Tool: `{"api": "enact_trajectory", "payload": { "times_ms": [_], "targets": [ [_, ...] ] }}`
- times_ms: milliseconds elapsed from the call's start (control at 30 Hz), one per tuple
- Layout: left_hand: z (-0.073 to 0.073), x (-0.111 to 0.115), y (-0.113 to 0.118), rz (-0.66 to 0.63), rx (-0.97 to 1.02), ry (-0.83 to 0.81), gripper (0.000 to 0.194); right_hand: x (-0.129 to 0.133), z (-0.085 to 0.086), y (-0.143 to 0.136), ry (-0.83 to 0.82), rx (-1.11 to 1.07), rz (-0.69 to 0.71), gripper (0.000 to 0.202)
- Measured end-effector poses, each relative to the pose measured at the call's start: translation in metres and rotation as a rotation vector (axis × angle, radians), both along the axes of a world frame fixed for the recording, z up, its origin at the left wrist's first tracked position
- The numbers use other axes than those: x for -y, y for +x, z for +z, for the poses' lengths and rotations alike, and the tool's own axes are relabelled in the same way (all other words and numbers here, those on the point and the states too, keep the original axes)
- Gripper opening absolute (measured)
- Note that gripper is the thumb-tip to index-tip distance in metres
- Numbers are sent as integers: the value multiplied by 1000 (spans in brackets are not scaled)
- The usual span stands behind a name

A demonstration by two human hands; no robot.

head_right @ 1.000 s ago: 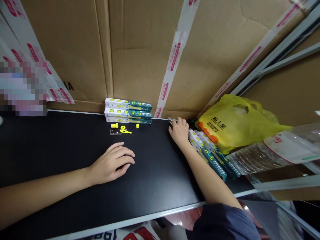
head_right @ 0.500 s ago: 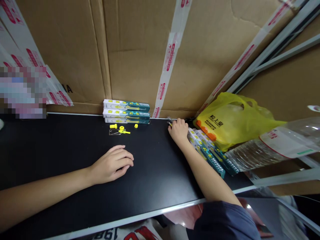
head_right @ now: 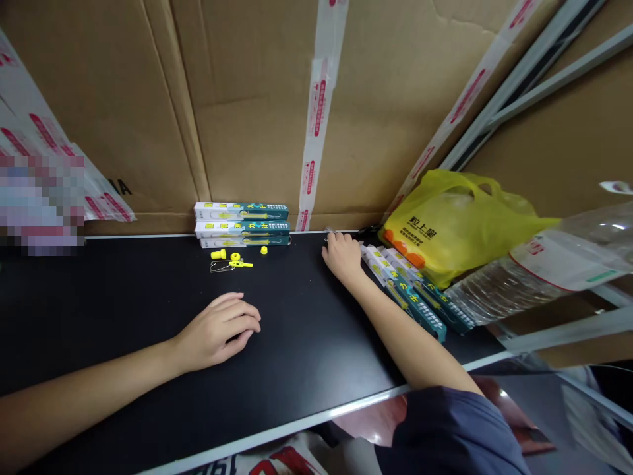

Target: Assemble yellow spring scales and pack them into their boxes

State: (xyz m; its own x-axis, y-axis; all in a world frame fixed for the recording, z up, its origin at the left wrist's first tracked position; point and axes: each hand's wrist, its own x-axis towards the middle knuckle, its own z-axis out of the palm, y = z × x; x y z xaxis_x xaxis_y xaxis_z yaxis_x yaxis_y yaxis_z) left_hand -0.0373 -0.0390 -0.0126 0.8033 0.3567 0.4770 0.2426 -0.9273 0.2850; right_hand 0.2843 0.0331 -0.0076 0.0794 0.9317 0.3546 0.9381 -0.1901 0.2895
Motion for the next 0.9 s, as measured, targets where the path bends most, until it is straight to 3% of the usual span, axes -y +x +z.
{"api": "enact_trajectory", "payload": {
  "times_ms": [367, 500, 600, 667, 767, 900],
  "targets": [
    [1, 0, 1, 22, 6, 36, 15, 5, 5, -22, -81, -119, 123, 18],
    [1, 1, 1, 186, 36, 107, 24, 26, 9, -57, -113, -195, 290, 16],
    [1, -2, 1, 335, 40, 148, 33, 52, 11, -86, -189, -507, 637, 9],
    [0, -4, 1, 372, 17, 140, 31, 69, 12, -101, -272, -696, 757, 14],
    [0, -7, 1, 341, -59, 88, 19, 84, 14, -112, -387, -859, 819, 19],
    [2, -8, 1, 280, -119, 61, 20, 87, 16, -115, -441, -952, 808, 19]
  ]
}}
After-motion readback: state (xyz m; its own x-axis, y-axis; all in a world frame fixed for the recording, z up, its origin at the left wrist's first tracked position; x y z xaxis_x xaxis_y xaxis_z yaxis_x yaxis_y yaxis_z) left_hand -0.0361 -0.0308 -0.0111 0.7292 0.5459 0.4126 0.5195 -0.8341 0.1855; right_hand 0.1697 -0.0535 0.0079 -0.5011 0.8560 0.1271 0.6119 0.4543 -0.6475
